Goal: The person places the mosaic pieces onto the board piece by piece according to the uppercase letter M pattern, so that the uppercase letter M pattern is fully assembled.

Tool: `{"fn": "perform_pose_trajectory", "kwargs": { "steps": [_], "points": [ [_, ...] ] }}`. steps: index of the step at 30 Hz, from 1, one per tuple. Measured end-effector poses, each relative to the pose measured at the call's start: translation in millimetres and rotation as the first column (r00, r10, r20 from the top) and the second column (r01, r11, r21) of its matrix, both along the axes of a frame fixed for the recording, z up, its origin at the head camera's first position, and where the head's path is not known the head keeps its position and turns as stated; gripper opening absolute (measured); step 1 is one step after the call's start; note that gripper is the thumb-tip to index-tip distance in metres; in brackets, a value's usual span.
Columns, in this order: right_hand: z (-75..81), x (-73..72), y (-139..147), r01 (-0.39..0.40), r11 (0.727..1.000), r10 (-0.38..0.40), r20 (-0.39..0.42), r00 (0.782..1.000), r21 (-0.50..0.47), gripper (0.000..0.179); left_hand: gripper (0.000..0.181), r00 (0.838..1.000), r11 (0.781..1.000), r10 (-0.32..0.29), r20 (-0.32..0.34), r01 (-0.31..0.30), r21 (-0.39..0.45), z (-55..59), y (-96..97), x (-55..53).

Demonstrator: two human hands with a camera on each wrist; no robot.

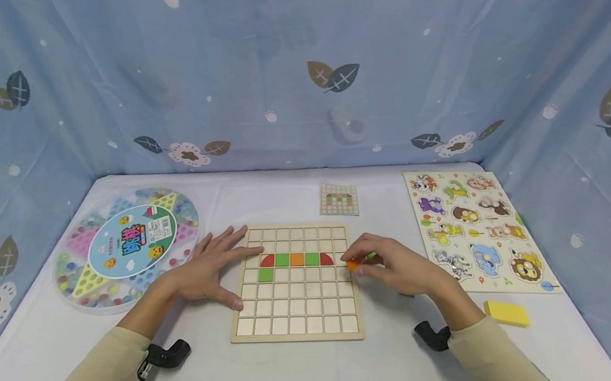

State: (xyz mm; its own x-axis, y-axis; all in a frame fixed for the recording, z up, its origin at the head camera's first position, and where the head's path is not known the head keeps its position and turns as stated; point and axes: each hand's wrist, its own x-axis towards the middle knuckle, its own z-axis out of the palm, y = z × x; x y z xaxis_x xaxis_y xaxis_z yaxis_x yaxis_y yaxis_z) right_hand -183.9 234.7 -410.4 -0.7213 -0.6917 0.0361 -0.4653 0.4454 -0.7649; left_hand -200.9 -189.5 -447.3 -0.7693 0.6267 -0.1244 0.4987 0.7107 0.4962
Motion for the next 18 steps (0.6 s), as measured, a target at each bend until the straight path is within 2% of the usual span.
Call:
{"fn": "perform_pose_trajectory", "kwargs": {
  "steps": [7,18],
  "points": [
    [3.3,-0.9,-11.5,0.005,1.0,-0.004,-0.044,0.999,0.014,0.027,0.11,1.0,1.0,-0.001,-0.003,0.001,-0.006,0.4,1.4,-1.1],
    [5.2,-2.5,-26.2,-0.022,0.999,0.022,0.012,1.0,-0.034,0.028,0.11,1.0,1.0,-0.003,-0.013,0.003,-0.001,-2.2,0.0,-0.5]
  ]
}}
